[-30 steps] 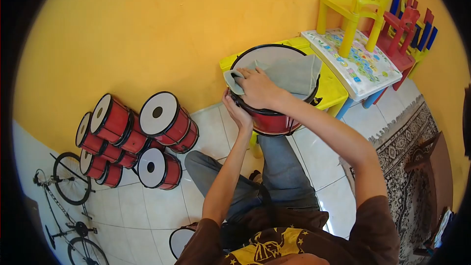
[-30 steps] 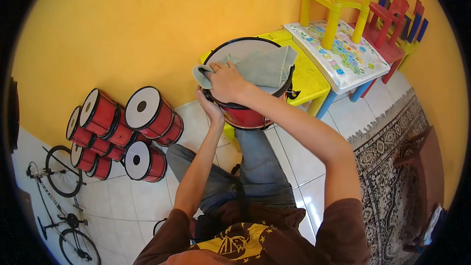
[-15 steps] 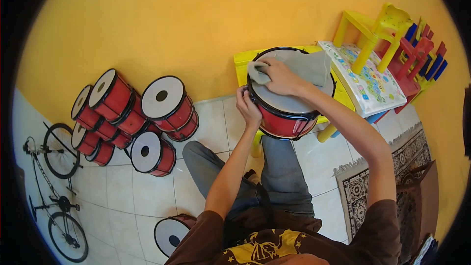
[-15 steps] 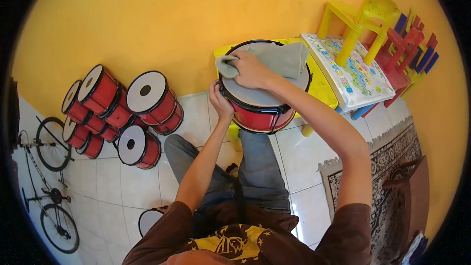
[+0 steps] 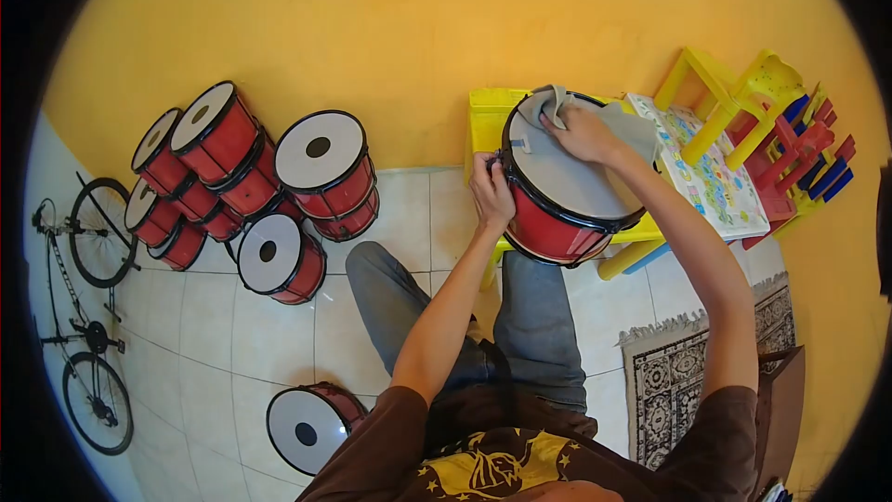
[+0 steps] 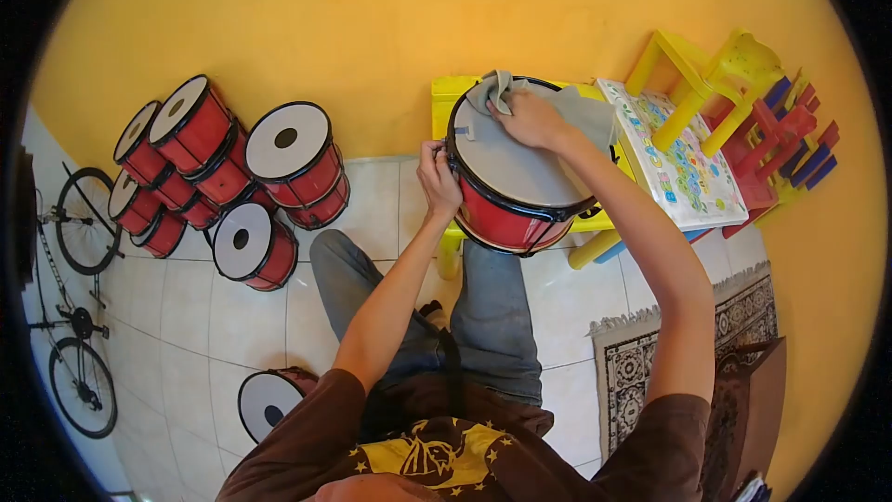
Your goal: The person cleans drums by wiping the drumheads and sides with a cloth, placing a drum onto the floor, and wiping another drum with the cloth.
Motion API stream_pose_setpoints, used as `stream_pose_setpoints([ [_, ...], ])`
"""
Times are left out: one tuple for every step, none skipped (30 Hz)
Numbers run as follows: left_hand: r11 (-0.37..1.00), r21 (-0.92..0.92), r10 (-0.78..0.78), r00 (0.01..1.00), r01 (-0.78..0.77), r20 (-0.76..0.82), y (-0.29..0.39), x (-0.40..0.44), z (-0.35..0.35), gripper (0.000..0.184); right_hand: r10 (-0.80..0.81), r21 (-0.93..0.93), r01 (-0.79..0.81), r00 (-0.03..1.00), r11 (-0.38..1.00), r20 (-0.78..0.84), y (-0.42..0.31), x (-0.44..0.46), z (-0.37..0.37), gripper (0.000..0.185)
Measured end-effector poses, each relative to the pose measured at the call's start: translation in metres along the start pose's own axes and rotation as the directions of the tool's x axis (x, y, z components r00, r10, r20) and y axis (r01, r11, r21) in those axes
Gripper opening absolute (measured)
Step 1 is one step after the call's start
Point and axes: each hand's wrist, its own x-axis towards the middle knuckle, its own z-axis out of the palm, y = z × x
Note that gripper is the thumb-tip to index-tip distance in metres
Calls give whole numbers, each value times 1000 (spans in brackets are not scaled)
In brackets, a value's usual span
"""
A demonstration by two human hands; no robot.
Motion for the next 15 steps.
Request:
stream_pose_setpoints([
  [1000, -1, 19, 1000, -19, -5, -3, -1, 1, 16, -20, -14, 20, 1000, 1000, -14, -3, -3, 2, 57],
  [999, 0, 37, 999, -37, -12, -7, -3, 1, 16, -14, 7, 14, 1000, 1000, 9, -6, -6, 4, 54],
  [999, 8, 34, 999, -34, -14, -9, -3, 1, 16, -7, 31, 6, 1000, 1000, 28, -18, -14, -1, 52],
  [999, 16, 31, 999, -31, -11, -10, -3, 1, 16, 4, 57, -6, 999, 998, 46, -30, -22, -4, 50],
  [999, 23, 29, 1000, -29, -6, -12, -3, 1, 15, -86, 83, 86, 996, 993, 4, -39, -33, -3, 46],
  [1000, 25, -9, 1000, 9, 27, -12, -3, -1, 17, -170, 107, 174, 984, 979, -42, -48, -44, 0, 44],
  [1000, 20, 22, 1000, -23, 22, -13, -4, -2, 17, -247, 127, 257, 965, 958, -89, -51, -52, 2, 41],
  [998, 13, 54, 998, -54, 16, -14, -2, -2, 18, -250, 134, 250, 968, 959, -17, -38, -51, 12, 40],
  [996, 2, 89, 996, -89, 8, -13, 0, -1, 18, -265, 184, 263, 964, 947, -14, -37, -58, 8, 40],
  [996, 17, 87, 996, -87, 7, -11, 1, -2, 19, -278, 234, 273, 960, 933, -11, -39, -71, 3, 40],
  [996, 32, 83, 996, -84, 9, -8, 2, -3, 19, -290, 283, 280, 957, 917, -9, -39, -83, 0, 39],
  [996, 46, 78, 997, -79, 10, -6, 1, -4, 19, -304, 251, 294, 953, 922, 3, -35, -95, -2, 44],
  [995, 59, 81, 997, -82, 13, -6, 2, -4, 19, -319, 217, 308, 948, 926, 15, -29, -107, -5, 50],
  [994, 72, 84, 996, -85, 14, -6, 3, -4, 19, -335, 182, 324, 942, 928, 28, -21, -116, -9, 58],
  [992, 87, 87, 996, -88, 13, -7, 4, -4, 19, -323, 187, 311, 946, 932, 37, -12, -122, -11, 57],
])
